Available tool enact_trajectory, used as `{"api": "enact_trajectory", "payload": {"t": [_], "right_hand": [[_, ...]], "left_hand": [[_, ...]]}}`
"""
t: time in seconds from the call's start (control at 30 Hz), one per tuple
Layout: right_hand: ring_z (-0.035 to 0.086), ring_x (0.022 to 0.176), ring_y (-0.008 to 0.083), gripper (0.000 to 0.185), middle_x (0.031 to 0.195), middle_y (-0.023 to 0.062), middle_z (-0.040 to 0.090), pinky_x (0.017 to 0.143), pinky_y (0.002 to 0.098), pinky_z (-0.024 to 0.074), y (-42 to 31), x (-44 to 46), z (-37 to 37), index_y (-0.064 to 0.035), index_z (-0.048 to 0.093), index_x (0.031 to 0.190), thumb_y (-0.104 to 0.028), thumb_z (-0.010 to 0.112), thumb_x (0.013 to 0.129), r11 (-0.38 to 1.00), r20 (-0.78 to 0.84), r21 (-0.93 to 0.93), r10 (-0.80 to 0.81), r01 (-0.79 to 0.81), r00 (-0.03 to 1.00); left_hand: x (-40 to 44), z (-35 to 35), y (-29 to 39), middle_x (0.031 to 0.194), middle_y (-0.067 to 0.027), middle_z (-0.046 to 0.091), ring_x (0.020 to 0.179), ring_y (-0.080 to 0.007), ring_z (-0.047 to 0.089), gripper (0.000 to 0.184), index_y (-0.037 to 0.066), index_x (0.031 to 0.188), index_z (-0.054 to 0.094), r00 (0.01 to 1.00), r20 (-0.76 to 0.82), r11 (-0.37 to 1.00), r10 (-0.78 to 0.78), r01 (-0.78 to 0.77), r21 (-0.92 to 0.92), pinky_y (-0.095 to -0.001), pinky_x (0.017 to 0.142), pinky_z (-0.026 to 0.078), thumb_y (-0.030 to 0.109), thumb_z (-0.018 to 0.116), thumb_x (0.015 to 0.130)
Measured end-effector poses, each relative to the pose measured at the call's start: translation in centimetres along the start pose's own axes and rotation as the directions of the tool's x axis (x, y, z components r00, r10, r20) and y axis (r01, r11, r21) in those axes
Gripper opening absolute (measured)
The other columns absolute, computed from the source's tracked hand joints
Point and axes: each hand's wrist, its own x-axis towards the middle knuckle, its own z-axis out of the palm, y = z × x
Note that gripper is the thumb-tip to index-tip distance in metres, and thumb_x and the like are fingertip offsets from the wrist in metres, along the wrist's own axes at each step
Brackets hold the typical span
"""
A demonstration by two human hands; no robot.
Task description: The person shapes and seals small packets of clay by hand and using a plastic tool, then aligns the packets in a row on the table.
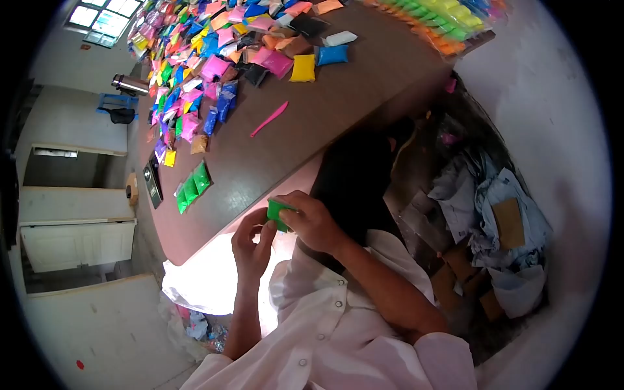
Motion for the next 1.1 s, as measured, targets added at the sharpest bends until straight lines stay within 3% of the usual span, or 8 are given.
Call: {"api": "enact_trajectory", "payload": {"t": [0.07, 0.17, 0.27, 0.77, 0.8, 0.87, 0.97, 1.1], "right_hand": [[0.066, 0.098, 0.0134, 0.031, 0.113, 0.0084, 0.067, 0.085, 0.0281, 0.0547, -0.9, -0.1, 0.4, 0.0005, 0.064, 0.128, -0.006, 0.064, 0.098, 0.996, -0.083, 0.065, 0.065, -0.059, 0.994], [0.066, 0.093, 0.0121, 0.026, 0.106, 0.0075, 0.068, 0.081, 0.0274, 0.0548, -0.6, 0.5, 1.5, 0.0021, 0.065, 0.121, -0.004, 0.065, 0.096, 0.988, -0.102, 0.143, 0.068, -0.053, 0.992], [0.067, 0.090, 0.0113, 0.023, 0.100, 0.0062, 0.069, 0.079, 0.0271, 0.0546, -0.8, 0.6, 0.9, 0.0027, 0.066, 0.118, -0.004, 0.067, 0.096, 0.995, -0.089, 0.031, 0.096, -0.093, 0.991], [0.067, 0.089, 0.0107, 0.017, 0.096, 0.0051, 0.070, 0.082, 0.0269, 0.0557, -0.6, 0.4, 1.0, 0.0025, 0.067, 0.111, -0.001, 0.068, 0.094, 0.995, -0.049, -0.012, 0.100, -0.100, 0.994], [0.067, 0.089, 0.0107, 0.017, 0.096, 0.0051, 0.070, 0.082, 0.0269, 0.0557, -0.4, 0.3, 1.1, 0.0025, 0.067, 0.111, -0.001, 0.068, 0.094, 0.995, -0.049, -0.012, 0.101, -0.102, 0.994], [0.059, 0.080, 0.0026, 0.013, 0.090, -0.0038, 0.065, 0.071, 0.0212, 0.0501, -0.3, 0.3, 1.4, -0.0009, 0.069, 0.109, -0.003, 0.066, 0.097, 0.999, -0.069, -0.039, 0.028, -0.031, 0.997], [0.064, 0.087, 0.0080, 0.014, 0.095, 0.0027, 0.068, 0.079, 0.0262, 0.0538, -0.5, 0.1, 1.3, 0.0019, 0.067, 0.108, -0.003, 0.068, 0.095, 0.994, -0.048, -0.024, 0.105, -0.106, 0.993], [0.064, 0.087, 0.0075, 0.012, 0.094, 0.0027, 0.067, 0.078, 0.0257, 0.0535, -1.6, 0.3, 1.3, 0.0016, 0.066, 0.107, -0.003, 0.068, 0.095, 0.993, -0.055, -0.027, 0.117, -0.119, 0.992]], "left_hand": [[0.0, -0.2, -0.4, 0.098, -0.0098, 0.076, 0.090, -0.0164, 0.072, 0.023, -0.001, 0.112, 0.069, 0.960, 0.172, 0.942, -0.221, 0.256, -0.217, -0.0276, 0.084, 0.055, 0.011, 0.073, 0.093], [0.0, -1.3, -0.4, 0.096, -0.0094, 0.075, 0.089, -0.0138, 0.071, 0.022, -0.003, 0.111, 0.068, 0.953, 0.112, 0.924, -0.280, 0.300, -0.236, -0.0272, 0.084, 0.054, 0.010, 0.072, 0.094], [-0.1, -0.7, -0.7, 0.096, -0.0087, 0.075, 0.090, -0.0131, 0.070, 0.021, -0.004, 0.110, 0.068, 0.947, 0.105, 0.887, -0.302, 0.320, -0.333, -0.0276, 0.085, 0.054, 0.010, 0.071, 0.095], [0.0, 0.0, -1.0, 0.097, -0.0053, 0.073, 0.089, -0.0095, 0.066, 0.016, -0.004, 0.109, 0.069, 0.941, 0.108, 0.783, -0.321, 0.328, -0.528, -0.0248, 0.084, 0.052, 0.006, 0.069, 0.097], [-0.1, 0.0, -1.0, 0.097, -0.0053, 0.073, 0.089, -0.0095, 0.066, 0.016, -0.004, 0.109, 0.069, 0.940, 0.109, 0.782, -0.322, 0.329, -0.528, -0.0248, 0.084, 0.052, 0.006, 0.069, 0.097], [0.0, -0.2, -1.1, 0.098, -0.0059, 0.073, 0.088, -0.0099, 0.065, 0.014, -0.004, 0.107, 0.069, 0.937, 0.132, 0.794, -0.322, 0.344, -0.501, -0.0252, 0.082, 0.052, 0.008, 0.068, 0.100], [-0.2, 0.0, -1.6, 0.095, -0.0039, 0.073, 0.087, -0.0078, 0.066, 0.012, -0.003, 0.106, 0.070, 0.951, 0.108, 0.819, -0.290, 0.305, -0.487, -0.0235, 0.080, 0.052, 0.006, 0.069, 0.097], [-0.1, 0.0, -1.3, 0.095, -0.0038, 0.073, 0.086, -0.0078, 0.066, 0.011, -0.003, 0.105, 0.070, 0.963, 0.063, 0.877, -0.262, 0.265, -0.401, -0.0234, 0.079, 0.052, 0.005, 0.069, 0.098]]}}
